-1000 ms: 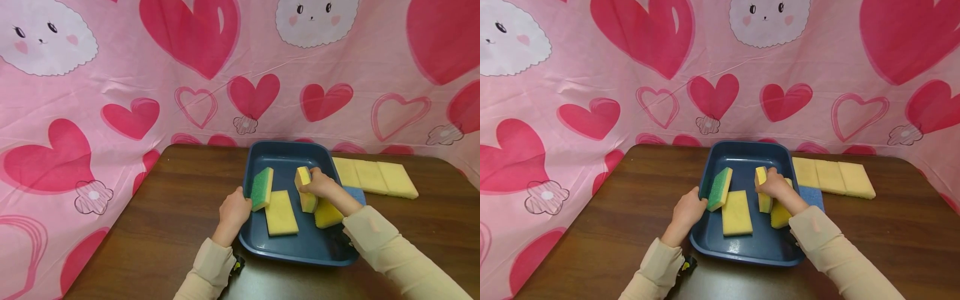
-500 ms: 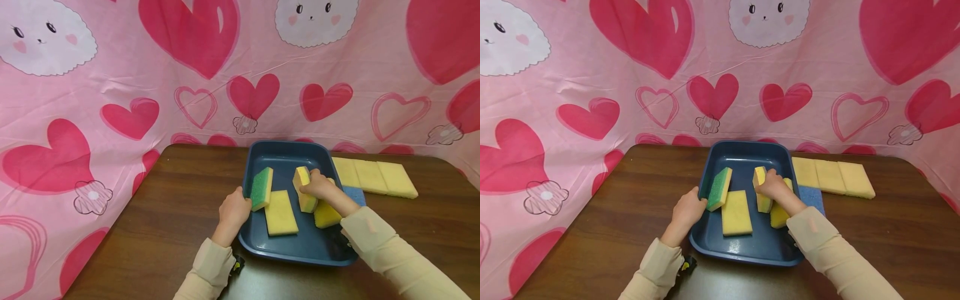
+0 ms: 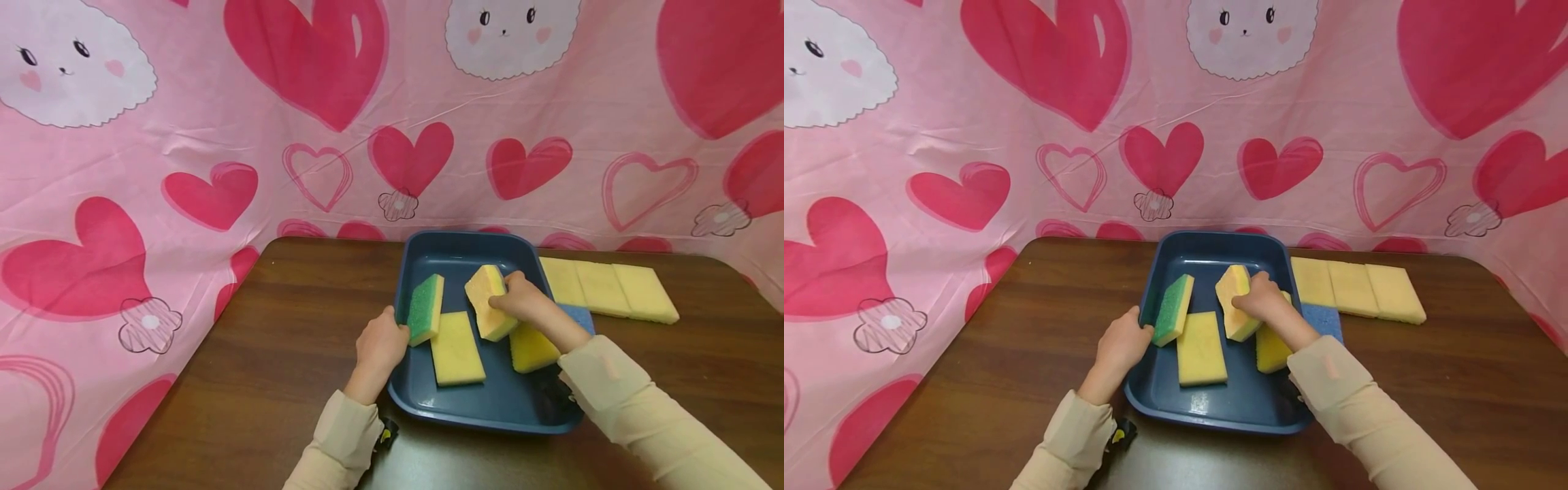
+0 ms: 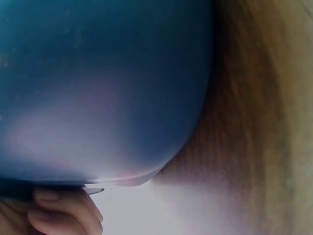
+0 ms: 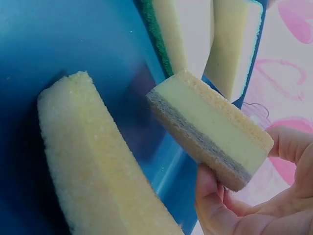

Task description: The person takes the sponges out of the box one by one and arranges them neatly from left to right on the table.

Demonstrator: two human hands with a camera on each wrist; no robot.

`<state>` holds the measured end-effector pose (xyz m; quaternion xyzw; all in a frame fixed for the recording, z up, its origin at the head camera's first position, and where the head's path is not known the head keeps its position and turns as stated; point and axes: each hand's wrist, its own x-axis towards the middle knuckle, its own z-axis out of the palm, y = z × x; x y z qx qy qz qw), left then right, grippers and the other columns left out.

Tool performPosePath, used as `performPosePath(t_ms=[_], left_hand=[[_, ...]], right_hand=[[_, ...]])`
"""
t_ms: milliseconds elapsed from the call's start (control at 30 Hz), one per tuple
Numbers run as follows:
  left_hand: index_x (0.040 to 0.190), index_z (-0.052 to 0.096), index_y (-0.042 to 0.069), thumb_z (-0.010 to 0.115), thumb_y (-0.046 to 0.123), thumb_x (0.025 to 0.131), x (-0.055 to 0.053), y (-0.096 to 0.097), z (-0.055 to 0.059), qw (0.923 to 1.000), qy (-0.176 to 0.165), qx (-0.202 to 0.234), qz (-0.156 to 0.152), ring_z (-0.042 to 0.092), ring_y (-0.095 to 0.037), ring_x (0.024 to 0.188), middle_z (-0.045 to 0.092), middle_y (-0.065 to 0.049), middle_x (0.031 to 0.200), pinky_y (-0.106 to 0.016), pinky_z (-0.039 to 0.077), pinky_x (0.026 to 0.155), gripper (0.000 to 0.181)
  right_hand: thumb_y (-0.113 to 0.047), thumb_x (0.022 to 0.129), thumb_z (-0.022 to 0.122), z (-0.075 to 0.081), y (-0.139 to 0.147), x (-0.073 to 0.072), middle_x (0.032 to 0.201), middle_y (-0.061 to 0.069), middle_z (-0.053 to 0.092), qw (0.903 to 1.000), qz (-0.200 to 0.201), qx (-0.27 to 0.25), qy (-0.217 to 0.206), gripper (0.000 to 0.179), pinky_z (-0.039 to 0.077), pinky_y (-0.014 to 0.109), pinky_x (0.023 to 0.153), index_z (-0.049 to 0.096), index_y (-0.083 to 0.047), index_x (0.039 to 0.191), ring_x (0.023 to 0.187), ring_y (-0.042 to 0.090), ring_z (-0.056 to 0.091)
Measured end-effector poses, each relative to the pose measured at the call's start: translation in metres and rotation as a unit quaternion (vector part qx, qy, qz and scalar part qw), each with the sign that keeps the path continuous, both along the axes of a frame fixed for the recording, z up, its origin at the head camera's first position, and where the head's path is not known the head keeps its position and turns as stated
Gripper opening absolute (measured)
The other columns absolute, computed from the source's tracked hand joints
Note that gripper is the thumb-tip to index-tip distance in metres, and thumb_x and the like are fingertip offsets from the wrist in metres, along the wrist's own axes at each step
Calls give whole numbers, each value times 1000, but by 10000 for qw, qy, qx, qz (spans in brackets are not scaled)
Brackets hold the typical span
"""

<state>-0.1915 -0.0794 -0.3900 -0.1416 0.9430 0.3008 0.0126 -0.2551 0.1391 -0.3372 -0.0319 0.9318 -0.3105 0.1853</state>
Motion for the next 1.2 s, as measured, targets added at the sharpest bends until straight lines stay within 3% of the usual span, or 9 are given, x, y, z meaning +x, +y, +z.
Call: performPosePath(t_ms=[300,700,1200], left_hand=[[132,53,7,55,20,91,-1,0,0,10000,0,-10,-30,66,-33,91,67,-18,114,-49,49,73,43],[134,52,7,54,20,91,0,-1,-1,10000,15,70,-36,65,-31,88,67,-18,115,-47,49,72,45],[128,56,7,55,20,91,0,0,-1,10000,73,-52,-24,66,-33,87,68,-19,108,-48,49,71,40]], right_hand=[[-20,90,54,8,-2,2,118,31,43,9998,-150,-104,6,62,45,39,86,25,16,131,97,34,49],[-15,89,53,26,-2,8,104,24,42,9974,-107,-565,429,59,44,26,72,25,16,130,91,30,47],[-19,92,51,39,14,14,126,33,41,9972,-146,-601,420,65,40,52,99,22,15,139,106,38,44]])
